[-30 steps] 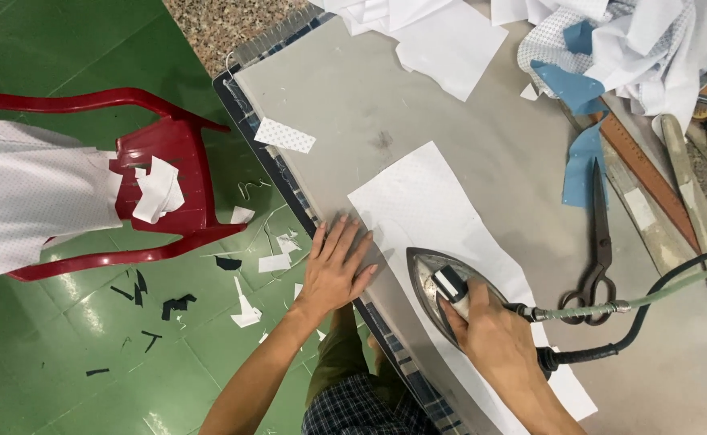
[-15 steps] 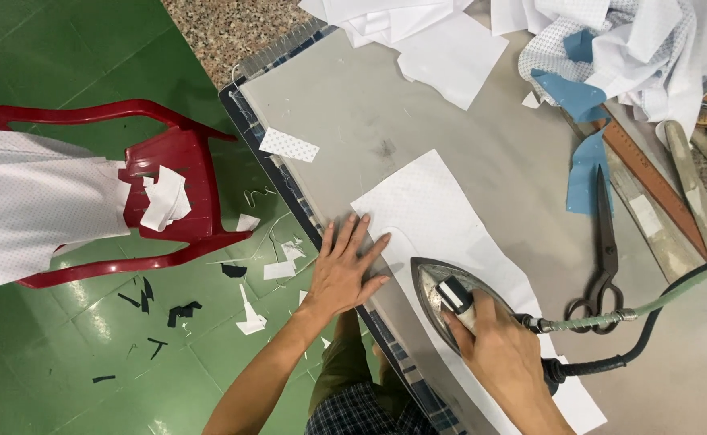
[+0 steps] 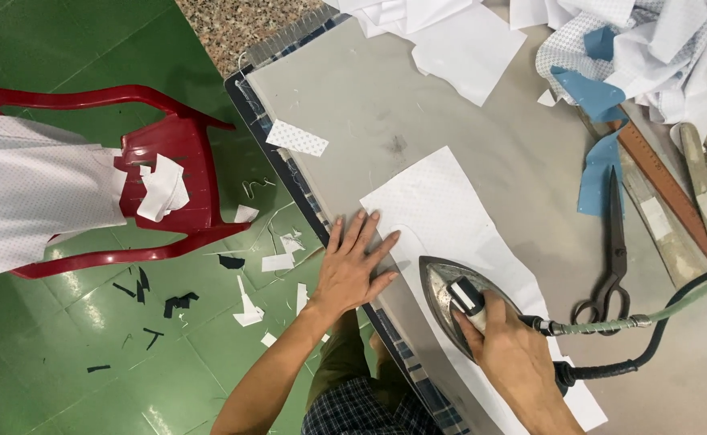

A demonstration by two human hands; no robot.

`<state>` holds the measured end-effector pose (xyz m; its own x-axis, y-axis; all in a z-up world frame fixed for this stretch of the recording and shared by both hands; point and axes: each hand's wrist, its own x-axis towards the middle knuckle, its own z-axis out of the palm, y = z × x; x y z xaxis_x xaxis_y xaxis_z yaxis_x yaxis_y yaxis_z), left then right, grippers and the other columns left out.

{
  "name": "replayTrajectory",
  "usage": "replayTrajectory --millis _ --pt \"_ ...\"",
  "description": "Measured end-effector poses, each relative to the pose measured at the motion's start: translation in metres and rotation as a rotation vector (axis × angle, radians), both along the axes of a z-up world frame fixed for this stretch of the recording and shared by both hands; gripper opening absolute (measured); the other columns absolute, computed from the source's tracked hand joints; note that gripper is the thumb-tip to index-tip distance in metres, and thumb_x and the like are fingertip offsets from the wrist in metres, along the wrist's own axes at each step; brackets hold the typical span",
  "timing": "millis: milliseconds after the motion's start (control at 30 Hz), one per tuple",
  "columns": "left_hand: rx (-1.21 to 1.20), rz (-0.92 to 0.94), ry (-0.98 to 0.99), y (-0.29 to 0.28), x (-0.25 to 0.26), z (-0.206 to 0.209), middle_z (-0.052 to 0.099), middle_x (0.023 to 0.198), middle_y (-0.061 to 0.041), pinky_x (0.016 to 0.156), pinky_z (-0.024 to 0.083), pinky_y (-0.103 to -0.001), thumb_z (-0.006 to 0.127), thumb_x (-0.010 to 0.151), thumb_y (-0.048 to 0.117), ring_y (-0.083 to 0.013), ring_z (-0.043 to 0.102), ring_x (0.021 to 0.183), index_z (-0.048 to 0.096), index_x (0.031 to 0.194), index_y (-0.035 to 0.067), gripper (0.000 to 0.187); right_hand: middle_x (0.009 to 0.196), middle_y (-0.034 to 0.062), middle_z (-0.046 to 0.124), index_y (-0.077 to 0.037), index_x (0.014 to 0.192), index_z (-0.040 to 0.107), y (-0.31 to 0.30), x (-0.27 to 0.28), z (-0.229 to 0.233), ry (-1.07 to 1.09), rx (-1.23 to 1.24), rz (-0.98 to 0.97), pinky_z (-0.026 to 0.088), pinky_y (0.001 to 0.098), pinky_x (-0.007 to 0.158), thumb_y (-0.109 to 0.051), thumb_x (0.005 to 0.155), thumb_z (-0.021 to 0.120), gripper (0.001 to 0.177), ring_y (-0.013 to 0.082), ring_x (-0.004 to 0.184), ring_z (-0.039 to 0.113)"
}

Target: The person irons a white fabric piece on a worktable using a steam iron, then uses shears to trim the edges of the fabric. The person handles the iron and shears directly while working on the table.

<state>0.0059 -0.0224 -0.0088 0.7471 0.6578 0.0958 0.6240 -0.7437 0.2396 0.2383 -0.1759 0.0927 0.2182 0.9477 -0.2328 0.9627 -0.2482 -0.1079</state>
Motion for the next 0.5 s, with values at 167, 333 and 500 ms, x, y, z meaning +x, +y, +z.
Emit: replayTrajectory --millis 167,333,500 --pt "-0.028 0.014 -0.065 0.002 0.001 0.003 0.024 0.168 -0.016 0.127 0.006 -0.057 0.037 0.104 0.063 -0.0350 0.019 0.157 0.048 0.156 0.027 0.064 0.081 0.0154 0.071 -0.005 0.124 0.052 0.021 0.001 0.007 -0.014 -0.023 0.014 0.054 0.0532 0.040 -0.052 0.093 0.064 0.058 0.0381 0.054 0.070" --pt "-0.041 0.020 -0.081 0.000 0.000 0.005 0.027 0.168 -0.016 0.127 0.007 -0.058 0.038 0.105 0.061 -0.0349 0.020 0.156 0.051 0.154 0.027 0.062 0.088 0.0166 0.071 -0.010 0.120 0.049 0.058 -0.005 0.016 0.044 -0.158 -0.078 0.052 0.0630 0.050 -0.057 0.096 0.056 0.053 0.0498 0.063 0.069" --pt "-0.013 0.022 -0.159 0.001 0.000 0.008 0.035 0.164 -0.018 0.126 0.011 -0.058 0.044 0.104 0.057 -0.0362 0.028 0.154 0.059 0.148 0.022 0.058 0.083 0.0180 0.072 -0.008 0.127 0.053 0.076 -0.011 0.011 0.048 -0.093 -0.020 0.053 0.0608 0.052 -0.051 0.097 0.059 0.053 0.0510 0.063 0.068"
